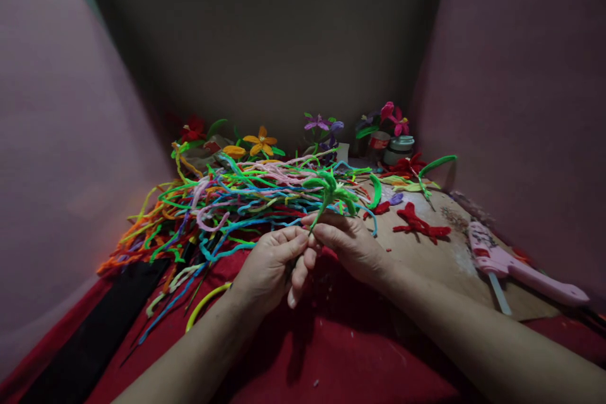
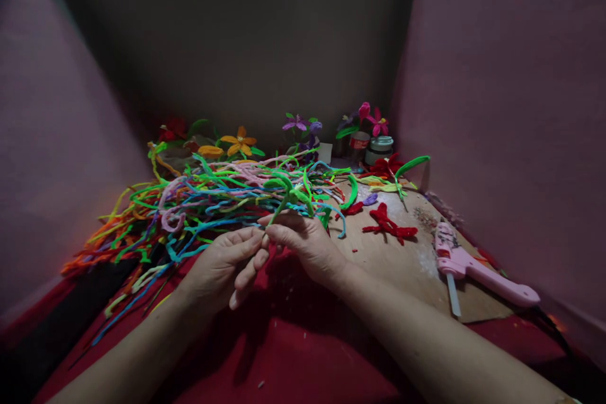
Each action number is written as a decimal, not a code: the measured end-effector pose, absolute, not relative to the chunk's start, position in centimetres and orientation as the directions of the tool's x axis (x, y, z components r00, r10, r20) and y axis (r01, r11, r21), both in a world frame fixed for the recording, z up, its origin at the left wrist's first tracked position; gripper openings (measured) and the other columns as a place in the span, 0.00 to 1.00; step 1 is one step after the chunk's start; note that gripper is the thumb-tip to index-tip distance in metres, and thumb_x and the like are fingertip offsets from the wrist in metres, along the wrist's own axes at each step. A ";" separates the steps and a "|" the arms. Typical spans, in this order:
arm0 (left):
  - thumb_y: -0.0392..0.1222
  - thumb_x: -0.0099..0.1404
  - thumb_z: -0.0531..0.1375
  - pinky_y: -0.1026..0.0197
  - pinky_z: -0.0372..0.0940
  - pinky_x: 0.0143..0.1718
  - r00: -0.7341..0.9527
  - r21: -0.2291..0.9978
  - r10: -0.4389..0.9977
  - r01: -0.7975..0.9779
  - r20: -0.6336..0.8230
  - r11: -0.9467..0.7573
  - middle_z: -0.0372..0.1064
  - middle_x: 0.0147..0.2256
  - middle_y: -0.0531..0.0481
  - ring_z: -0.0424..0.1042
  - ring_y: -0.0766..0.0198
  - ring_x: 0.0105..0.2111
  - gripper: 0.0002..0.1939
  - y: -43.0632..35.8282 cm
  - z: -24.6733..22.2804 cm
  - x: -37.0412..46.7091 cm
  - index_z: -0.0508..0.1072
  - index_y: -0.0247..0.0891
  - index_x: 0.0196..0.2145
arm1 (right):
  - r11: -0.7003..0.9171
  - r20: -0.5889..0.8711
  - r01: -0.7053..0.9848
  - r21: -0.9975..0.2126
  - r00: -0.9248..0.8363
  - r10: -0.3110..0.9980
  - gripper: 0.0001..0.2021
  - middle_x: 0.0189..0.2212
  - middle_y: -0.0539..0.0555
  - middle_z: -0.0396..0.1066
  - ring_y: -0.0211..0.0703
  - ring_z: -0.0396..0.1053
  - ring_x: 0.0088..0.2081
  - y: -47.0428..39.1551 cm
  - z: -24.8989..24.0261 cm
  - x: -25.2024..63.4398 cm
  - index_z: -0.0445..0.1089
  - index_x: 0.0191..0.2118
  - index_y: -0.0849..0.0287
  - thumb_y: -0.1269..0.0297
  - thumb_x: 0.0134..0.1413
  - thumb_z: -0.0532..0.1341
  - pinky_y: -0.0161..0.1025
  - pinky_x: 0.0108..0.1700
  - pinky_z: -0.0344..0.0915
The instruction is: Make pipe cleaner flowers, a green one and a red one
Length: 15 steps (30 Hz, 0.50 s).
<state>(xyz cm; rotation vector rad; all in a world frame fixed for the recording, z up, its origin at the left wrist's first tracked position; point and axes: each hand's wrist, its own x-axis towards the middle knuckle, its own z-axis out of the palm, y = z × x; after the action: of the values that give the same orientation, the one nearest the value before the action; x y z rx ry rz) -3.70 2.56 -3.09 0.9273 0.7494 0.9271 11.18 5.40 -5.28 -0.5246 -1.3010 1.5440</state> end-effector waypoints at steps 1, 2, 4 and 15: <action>0.40 0.60 0.57 0.73 0.54 0.04 0.419 0.895 0.897 -0.335 -0.139 0.295 0.66 0.17 0.55 0.57 0.75 0.06 0.09 2.5 -3.1 -3.7 0.69 0.32 0.27 | 0.078 0.259 -0.413 -0.907 -0.404 0.877 0.09 0.24 0.49 0.70 0.37 0.66 0.27 5.4 -5.4 11.2 0.73 0.38 0.58 0.63 0.49 0.62 0.39 0.38 0.60; 0.40 0.60 0.57 0.72 0.54 0.03 0.424 0.891 0.895 -0.341 -0.138 0.299 0.67 0.18 0.55 0.57 0.75 0.06 0.08 2.5 -3.1 -3.7 0.69 0.32 0.27 | 0.060 0.251 -0.421 -0.905 -0.414 0.875 0.09 0.24 0.49 0.70 0.37 0.66 0.27 5.4 -5.5 11.1 0.73 0.38 0.58 0.63 0.49 0.61 0.40 0.39 0.60; 0.40 0.60 0.57 0.72 0.54 0.03 0.438 0.888 0.887 -0.339 -0.143 0.311 0.68 0.19 0.54 0.57 0.75 0.05 0.09 2.5 -3.1 -3.7 0.69 0.31 0.27 | 0.031 0.236 -0.436 -0.899 -0.425 0.874 0.10 0.24 0.49 0.70 0.38 0.66 0.27 5.4 -5.6 11.0 0.73 0.39 0.58 0.63 0.50 0.61 0.41 0.39 0.61; 0.44 0.62 0.55 0.72 0.56 0.09 0.411 0.964 0.909 -0.210 -0.066 0.165 0.69 0.21 0.52 0.60 0.75 0.09 0.12 2.7 -3.4 -3.7 0.70 0.31 0.28 | 0.021 0.187 -0.410 -0.912 -0.368 0.911 0.10 0.21 0.51 0.70 0.40 0.67 0.28 5.3 -5.5 10.8 0.74 0.35 0.61 0.62 0.50 0.60 0.39 0.36 0.61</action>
<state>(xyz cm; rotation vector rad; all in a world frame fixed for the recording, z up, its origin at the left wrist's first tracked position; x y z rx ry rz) -3.71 2.74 -3.36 1.1169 0.7912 0.9288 10.82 5.30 -5.54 -0.5975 -1.2214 1.5793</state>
